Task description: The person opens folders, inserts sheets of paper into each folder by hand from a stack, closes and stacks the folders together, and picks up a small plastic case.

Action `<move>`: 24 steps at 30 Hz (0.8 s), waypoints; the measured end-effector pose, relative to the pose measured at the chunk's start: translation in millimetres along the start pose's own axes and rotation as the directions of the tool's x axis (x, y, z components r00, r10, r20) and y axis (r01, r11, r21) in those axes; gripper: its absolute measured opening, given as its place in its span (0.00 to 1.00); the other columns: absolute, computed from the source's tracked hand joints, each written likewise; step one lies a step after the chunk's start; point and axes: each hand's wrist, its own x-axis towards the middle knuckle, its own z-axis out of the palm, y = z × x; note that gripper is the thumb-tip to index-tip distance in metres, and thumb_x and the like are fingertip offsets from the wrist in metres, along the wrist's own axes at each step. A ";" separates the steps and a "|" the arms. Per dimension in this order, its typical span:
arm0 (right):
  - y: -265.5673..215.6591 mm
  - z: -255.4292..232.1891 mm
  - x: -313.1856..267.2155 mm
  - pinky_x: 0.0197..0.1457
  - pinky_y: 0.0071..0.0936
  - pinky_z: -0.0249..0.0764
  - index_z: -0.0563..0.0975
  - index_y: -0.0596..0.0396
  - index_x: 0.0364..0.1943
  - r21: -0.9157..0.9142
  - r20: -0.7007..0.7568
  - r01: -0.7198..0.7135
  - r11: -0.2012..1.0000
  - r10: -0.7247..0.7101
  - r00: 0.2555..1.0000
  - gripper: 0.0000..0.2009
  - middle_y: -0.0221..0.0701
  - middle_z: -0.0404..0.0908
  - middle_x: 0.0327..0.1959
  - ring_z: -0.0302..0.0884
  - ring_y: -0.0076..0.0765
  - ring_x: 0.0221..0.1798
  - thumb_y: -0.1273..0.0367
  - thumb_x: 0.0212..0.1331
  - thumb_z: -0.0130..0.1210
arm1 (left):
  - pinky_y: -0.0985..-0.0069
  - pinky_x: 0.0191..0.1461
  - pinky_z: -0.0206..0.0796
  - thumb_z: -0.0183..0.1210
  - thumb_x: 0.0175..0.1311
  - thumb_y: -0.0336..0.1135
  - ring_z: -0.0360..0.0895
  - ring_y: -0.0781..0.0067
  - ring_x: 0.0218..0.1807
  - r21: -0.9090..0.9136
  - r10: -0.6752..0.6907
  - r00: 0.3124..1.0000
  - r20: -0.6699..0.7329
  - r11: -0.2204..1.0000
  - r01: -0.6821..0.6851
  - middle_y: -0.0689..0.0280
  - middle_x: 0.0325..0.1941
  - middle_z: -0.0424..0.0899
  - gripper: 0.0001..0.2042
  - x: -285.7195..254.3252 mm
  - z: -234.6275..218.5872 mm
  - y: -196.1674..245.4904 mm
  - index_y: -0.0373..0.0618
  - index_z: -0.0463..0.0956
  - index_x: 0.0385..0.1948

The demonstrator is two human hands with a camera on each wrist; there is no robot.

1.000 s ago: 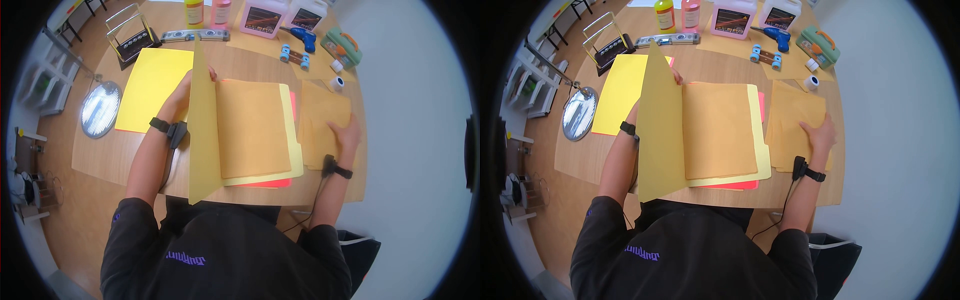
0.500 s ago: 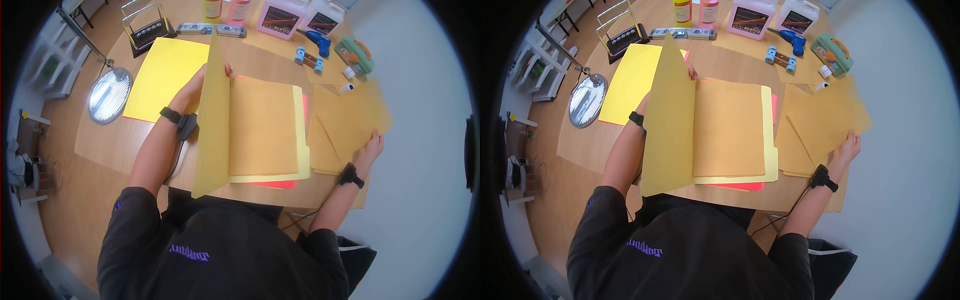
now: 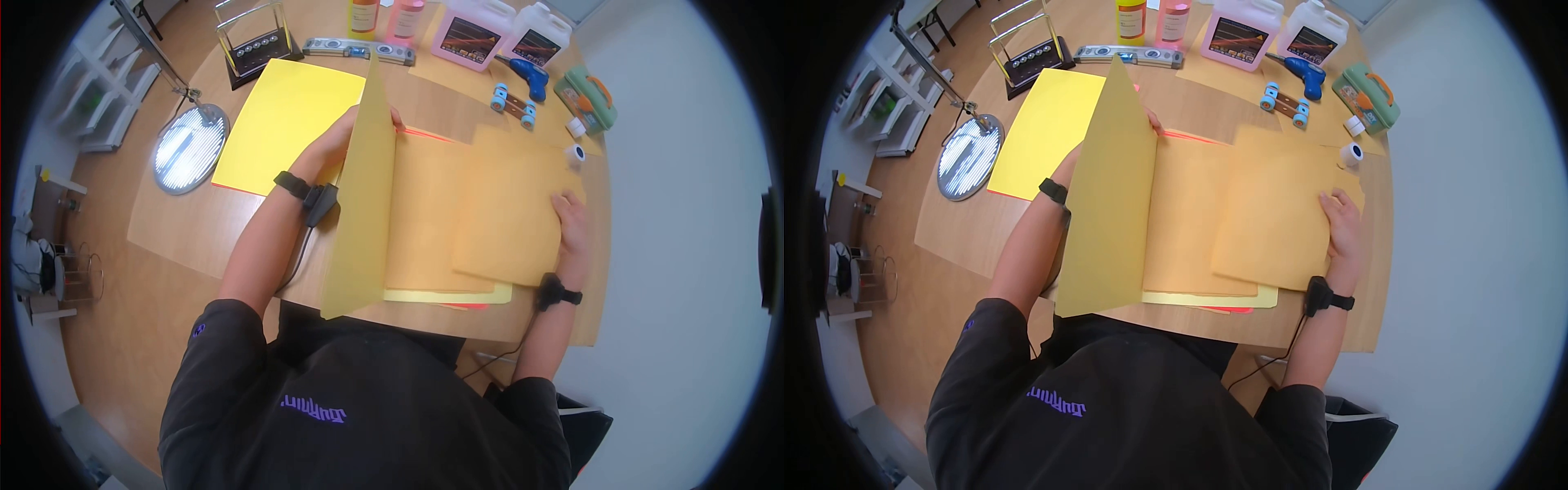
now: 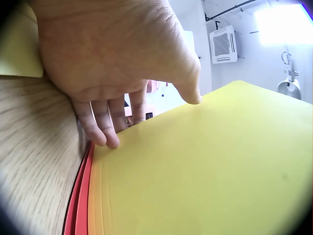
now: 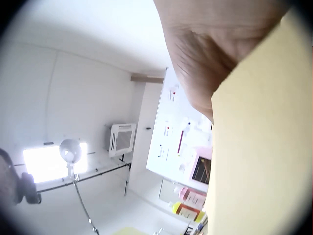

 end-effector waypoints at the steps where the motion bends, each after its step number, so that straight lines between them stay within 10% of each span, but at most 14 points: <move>1: 1.5 13.0 -1.6 0.42 0.24 0.80 0.72 0.60 0.52 -0.035 0.011 0.019 0.999 -0.019 1.000 0.13 0.39 0.87 0.40 0.85 0.29 0.40 0.72 0.67 0.59 | 0.75 0.54 0.67 0.57 0.67 0.39 0.74 0.75 0.47 -0.143 -0.071 0.997 0.033 0.987 0.075 0.68 0.44 0.80 0.10 0.6 -2.8 -2.9 0.43 0.79 0.38; 10: 17.9 101.2 -20.8 0.27 0.17 0.71 0.70 0.58 0.55 -0.279 -0.001 0.087 0.956 -0.091 0.996 0.17 0.33 0.85 0.26 0.79 0.19 0.26 0.72 0.65 0.62 | 0.70 0.62 0.67 0.54 0.75 0.41 0.79 0.69 0.43 0.112 0.191 0.981 -0.011 0.976 -0.189 0.61 0.37 0.83 0.13 -4.7 4.1 4.9 0.39 0.77 0.35; 16: 15.4 101.0 -25.1 0.19 0.15 0.64 0.65 0.57 0.61 -0.213 0.065 0.078 0.974 -0.065 0.996 0.24 0.29 0.82 0.26 0.72 0.17 0.19 0.73 0.64 0.62 | 0.73 0.53 0.69 0.61 0.65 0.35 0.76 0.73 0.46 -0.065 -0.007 1.000 0.001 0.998 0.007 0.67 0.43 0.81 0.07 -4.8 0.6 2.6 0.42 0.79 0.38; 24: 16.6 94.4 -22.9 0.29 0.18 0.73 0.75 0.57 0.53 -0.442 0.060 0.176 0.880 -0.167 0.984 0.17 0.30 0.83 0.30 0.77 0.20 0.25 0.73 0.62 0.64 | 0.73 0.53 0.70 0.60 0.66 0.35 0.76 0.73 0.46 0.007 0.109 0.994 -0.022 0.994 -0.109 0.67 0.43 0.80 0.08 -15.1 7.6 8.3 0.42 0.79 0.39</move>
